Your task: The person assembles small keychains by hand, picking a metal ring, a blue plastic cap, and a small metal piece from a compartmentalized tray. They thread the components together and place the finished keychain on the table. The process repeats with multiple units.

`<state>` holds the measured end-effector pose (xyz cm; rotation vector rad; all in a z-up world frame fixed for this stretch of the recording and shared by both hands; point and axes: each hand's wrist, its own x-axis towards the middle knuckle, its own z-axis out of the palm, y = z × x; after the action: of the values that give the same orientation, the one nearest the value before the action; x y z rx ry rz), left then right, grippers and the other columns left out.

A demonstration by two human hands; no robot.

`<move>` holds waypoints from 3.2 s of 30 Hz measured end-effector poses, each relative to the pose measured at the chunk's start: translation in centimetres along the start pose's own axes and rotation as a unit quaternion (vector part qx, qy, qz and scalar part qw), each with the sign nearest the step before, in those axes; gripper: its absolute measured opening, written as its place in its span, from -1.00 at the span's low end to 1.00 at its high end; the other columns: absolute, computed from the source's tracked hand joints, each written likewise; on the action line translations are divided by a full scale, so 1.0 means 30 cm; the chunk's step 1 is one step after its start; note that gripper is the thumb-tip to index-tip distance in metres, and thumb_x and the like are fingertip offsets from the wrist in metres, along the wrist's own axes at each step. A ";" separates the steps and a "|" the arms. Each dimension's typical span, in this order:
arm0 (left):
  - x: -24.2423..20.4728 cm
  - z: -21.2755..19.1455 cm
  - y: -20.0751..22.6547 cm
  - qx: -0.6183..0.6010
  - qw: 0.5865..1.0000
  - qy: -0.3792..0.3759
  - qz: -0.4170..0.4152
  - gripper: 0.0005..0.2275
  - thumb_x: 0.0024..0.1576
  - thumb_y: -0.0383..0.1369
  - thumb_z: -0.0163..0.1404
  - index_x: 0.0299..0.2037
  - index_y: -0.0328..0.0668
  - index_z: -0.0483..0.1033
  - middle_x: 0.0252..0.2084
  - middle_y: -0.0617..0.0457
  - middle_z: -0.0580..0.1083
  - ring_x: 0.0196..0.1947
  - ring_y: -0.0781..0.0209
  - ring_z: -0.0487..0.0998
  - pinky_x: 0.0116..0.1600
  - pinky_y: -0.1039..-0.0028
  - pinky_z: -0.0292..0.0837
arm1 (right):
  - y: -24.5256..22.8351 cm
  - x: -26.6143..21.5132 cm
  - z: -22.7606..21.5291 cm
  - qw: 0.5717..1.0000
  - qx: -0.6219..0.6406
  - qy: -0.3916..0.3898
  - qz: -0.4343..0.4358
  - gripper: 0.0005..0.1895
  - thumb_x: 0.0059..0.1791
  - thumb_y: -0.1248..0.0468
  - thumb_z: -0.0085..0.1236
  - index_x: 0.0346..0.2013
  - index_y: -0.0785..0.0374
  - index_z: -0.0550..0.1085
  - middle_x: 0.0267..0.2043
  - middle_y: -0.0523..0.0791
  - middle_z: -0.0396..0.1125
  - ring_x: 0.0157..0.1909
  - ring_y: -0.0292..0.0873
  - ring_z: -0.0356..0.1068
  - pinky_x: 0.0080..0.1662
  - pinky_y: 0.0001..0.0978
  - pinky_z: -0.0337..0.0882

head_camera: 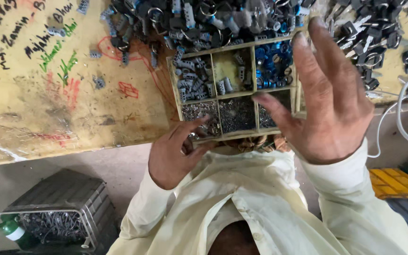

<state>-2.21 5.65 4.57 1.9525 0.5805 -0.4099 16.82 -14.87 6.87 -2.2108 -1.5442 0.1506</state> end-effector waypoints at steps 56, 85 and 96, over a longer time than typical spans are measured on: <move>0.088 0.174 -0.021 -0.439 0.895 -0.068 0.042 -0.84 0.26 -0.52 0.13 0.00 -0.41 0.60 -0.09 -0.09 0.63 -0.11 0.31 0.64 0.03 0.54 0.60 | -0.015 -0.229 0.250 0.699 0.646 -0.052 0.303 -0.84 0.06 0.43 0.20 -0.08 0.33 0.45 -0.10 -0.20 0.30 -0.11 -0.40 0.28 -0.05 -0.54 0.34; 0.088 0.158 -0.027 -0.360 0.927 -0.054 0.089 -0.87 0.23 -0.55 0.10 -0.05 -0.26 0.56 0.05 0.09 0.53 -0.34 0.59 0.36 -0.23 0.72 0.30 | 0.016 -0.113 0.103 0.987 -0.105 -0.045 0.114 -0.91 0.01 0.20 0.38 -0.27 0.13 0.65 -0.32 -0.13 0.50 -0.45 -0.19 0.48 -0.51 -0.38 0.43; 0.094 0.190 0.019 -0.356 0.927 -0.060 0.102 -0.87 0.17 -0.54 0.13 -0.11 -0.23 0.55 0.08 0.06 0.44 -0.39 0.56 0.38 -0.31 0.68 0.35 | 0.042 -0.219 0.113 0.972 0.066 -0.016 0.227 -0.91 0.09 0.35 0.37 -0.19 0.18 0.57 -0.16 -0.14 0.48 -0.23 -0.20 0.51 -0.21 -0.38 0.50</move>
<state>0.26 0.91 1.11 1.2581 0.3685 -0.1477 14.36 -20.25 2.27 -2.4244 -0.9848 0.4138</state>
